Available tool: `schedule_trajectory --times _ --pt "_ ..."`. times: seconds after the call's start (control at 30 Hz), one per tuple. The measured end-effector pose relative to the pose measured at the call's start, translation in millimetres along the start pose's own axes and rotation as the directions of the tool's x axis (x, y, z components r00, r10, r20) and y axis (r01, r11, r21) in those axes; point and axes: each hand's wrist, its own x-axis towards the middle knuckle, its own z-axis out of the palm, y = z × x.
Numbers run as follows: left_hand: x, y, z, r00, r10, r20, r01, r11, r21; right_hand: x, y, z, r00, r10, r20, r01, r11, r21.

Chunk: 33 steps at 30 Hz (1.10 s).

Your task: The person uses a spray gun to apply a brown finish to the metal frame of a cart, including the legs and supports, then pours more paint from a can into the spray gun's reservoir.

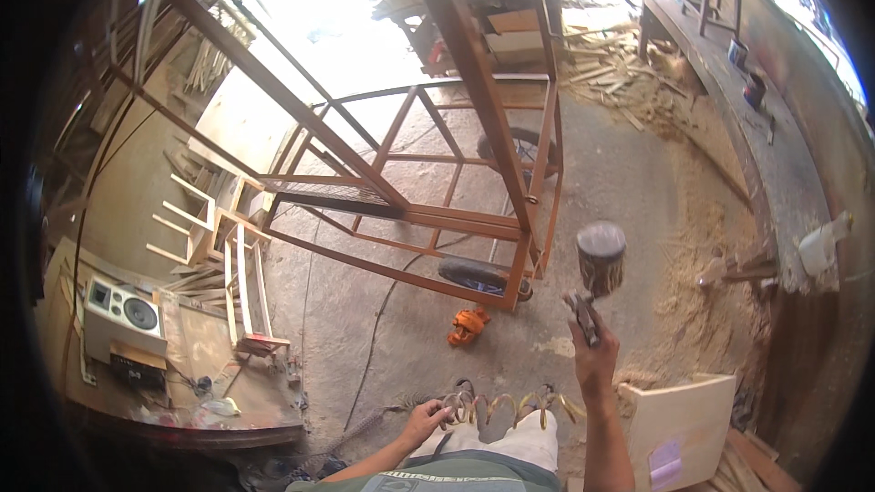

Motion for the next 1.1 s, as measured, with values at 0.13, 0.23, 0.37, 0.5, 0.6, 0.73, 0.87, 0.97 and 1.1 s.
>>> schedule_trajectory --times 0.13,0.23,0.37,0.5,0.6,0.73,0.87,0.97,1.1 --pt "-6.2 -1.5 0.5 0.997 0.076 -0.02 -0.076 0.997 -0.016 -47.2 8.0 -25.4 0.999 0.024 -0.035 -0.022 0.999 0.042" --pt "-14.9 9.0 -6.7 0.992 0.125 -0.018 -0.124 0.992 0.012 -76.4 17.1 -28.3 0.994 0.054 -0.093 -0.048 0.997 0.06" --pt "-12.5 -2.1 -29.5 0.989 0.143 0.043 -0.144 0.989 0.029 -112.6 -13.1 -20.1 0.984 0.065 -0.165 -0.041 0.989 0.142" --pt "-0.4 -9.8 -66.5 0.971 0.222 0.089 -0.23 0.969 0.087 -137.3 5.2 -9.4 0.959 0.069 -0.274 -0.039 0.993 0.112" --pt "-16.7 7.4 -106.6 0.972 0.213 0.096 -0.215 0.977 0.009 -156.2 -37.5 16.8 0.943 -0.044 -0.329 0.068 0.996 0.06" --pt "-29.6 -15.2 -159.4 0.979 0.185 0.08 -0.179 0.981 -0.08 -188.2 -65.8 56.3 0.936 -0.001 -0.352 0.025 0.998 0.061" --pt "-54.1 -43.4 -193.0 0.98 0.185 0.077 -0.175 0.977 -0.12 -226.0 -73.2 87.9 0.929 0.01 -0.37 0.017 0.998 0.068" --pt "-67.2 -64.7 -217.3 0.978 0.187 0.095 -0.168 0.969 -0.181 -254.8 -72.3 105.4 0.937 0.041 -0.347 -0.017 0.997 0.071" --pt "-81.0 -80.5 -242.7 0.974 0.196 0.113 -0.171 0.965 -0.198 -291.1 -76.0 127.3 0.939 0.059 -0.338 -0.043 0.998 0.055"
